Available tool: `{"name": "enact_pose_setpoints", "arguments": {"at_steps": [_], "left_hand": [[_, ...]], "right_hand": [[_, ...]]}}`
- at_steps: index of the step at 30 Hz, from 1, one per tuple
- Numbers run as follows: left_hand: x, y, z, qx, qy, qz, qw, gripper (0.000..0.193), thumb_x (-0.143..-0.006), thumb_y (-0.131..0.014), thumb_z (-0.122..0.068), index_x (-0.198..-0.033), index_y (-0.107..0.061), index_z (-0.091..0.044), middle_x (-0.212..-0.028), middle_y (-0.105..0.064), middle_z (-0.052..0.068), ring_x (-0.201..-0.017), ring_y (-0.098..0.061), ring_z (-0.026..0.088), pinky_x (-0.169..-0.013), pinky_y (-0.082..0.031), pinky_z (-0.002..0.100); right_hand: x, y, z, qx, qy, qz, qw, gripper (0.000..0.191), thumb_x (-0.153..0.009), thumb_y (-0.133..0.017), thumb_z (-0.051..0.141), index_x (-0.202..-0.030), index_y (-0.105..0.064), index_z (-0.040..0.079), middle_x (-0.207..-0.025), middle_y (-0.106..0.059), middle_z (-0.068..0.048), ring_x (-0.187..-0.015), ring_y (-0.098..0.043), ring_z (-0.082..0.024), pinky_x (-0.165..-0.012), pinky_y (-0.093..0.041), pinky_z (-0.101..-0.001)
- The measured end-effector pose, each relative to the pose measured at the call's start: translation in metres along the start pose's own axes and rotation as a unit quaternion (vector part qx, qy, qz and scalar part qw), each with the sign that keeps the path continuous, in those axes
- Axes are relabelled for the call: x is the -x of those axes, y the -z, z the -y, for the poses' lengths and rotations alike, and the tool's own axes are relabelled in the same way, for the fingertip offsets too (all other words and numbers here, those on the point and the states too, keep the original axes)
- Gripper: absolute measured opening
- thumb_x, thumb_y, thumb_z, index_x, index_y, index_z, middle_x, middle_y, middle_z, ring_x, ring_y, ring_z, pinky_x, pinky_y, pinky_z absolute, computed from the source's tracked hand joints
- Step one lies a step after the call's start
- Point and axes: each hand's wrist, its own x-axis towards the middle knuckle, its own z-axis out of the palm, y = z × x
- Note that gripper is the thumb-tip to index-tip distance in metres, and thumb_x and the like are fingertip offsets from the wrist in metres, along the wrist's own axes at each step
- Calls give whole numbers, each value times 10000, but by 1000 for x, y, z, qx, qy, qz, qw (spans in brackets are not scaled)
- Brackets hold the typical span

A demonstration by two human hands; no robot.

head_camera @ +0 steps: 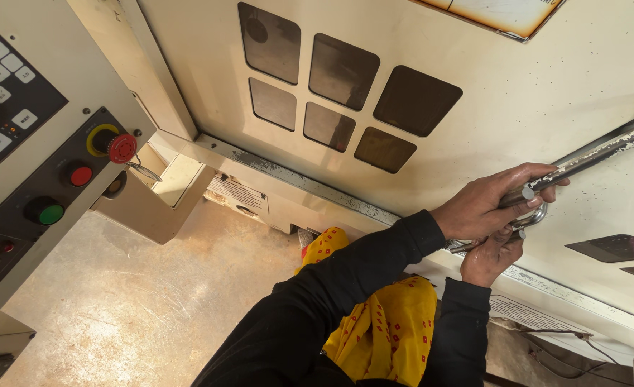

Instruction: The person sits in front of a metal processing machine, repeatedly picking up metal rods from a green crate, inserting them into the machine, and closing the door. The person handles the rods one by one, operating the machine's door and controls throughout the process.

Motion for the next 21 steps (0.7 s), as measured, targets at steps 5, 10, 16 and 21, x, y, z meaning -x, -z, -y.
{"name": "enact_pose_setpoints", "arguments": {"at_steps": [5, 10, 16, 21], "left_hand": [[-1, 3, -1, -10, -2, 7, 1000, 513, -1086, -580, -233, -1565, -421, -146, -1377, -653, 18, -1313, -647, 165, -1172, -537, 371], [-2, 7, 2, 1, -7, 30, 1000, 495, -1109, -563, -245, -1550, -387, -106, -1391, -627, 21, -1262, -640, 137, -1166, -536, 357], [-2, 4, -18, 53, -24, 7, 998, 440, -1124, -558, -171, -1523, -398, -83, -1382, -615, 15, -1190, -625, 117, -1081, -545, 304], [10, -1, -33, -17, 82, -19, 996, 578, -1057, -577, -108, -1593, -363, -137, -1460, -594, 86, -1159, -610, 233, -1018, -564, 354]], "right_hand": [[12, 12, 13, -46, 0, 38, 998, 566, -1135, -619, 383, -1418, -478, -87, -1356, -565, -187, -1229, -611, -199, -1043, -530, -291], [80, 99, 50, 92, -76, 67, 991, 356, -1242, -547, 265, -1254, -545, -91, -865, -565, -107, -771, -512, -115, -743, -468, -278], [143, 153, 4, 338, -395, 148, 841, 297, -1162, -568, 215, -1278, -541, -57, -870, -600, -118, -782, -554, -130, -752, -483, -278], [201, 165, -10, 406, -520, 196, 726, 290, -1095, -585, 172, -1298, -538, -29, -875, -630, -127, -791, -589, -143, -759, -496, -278]]}}
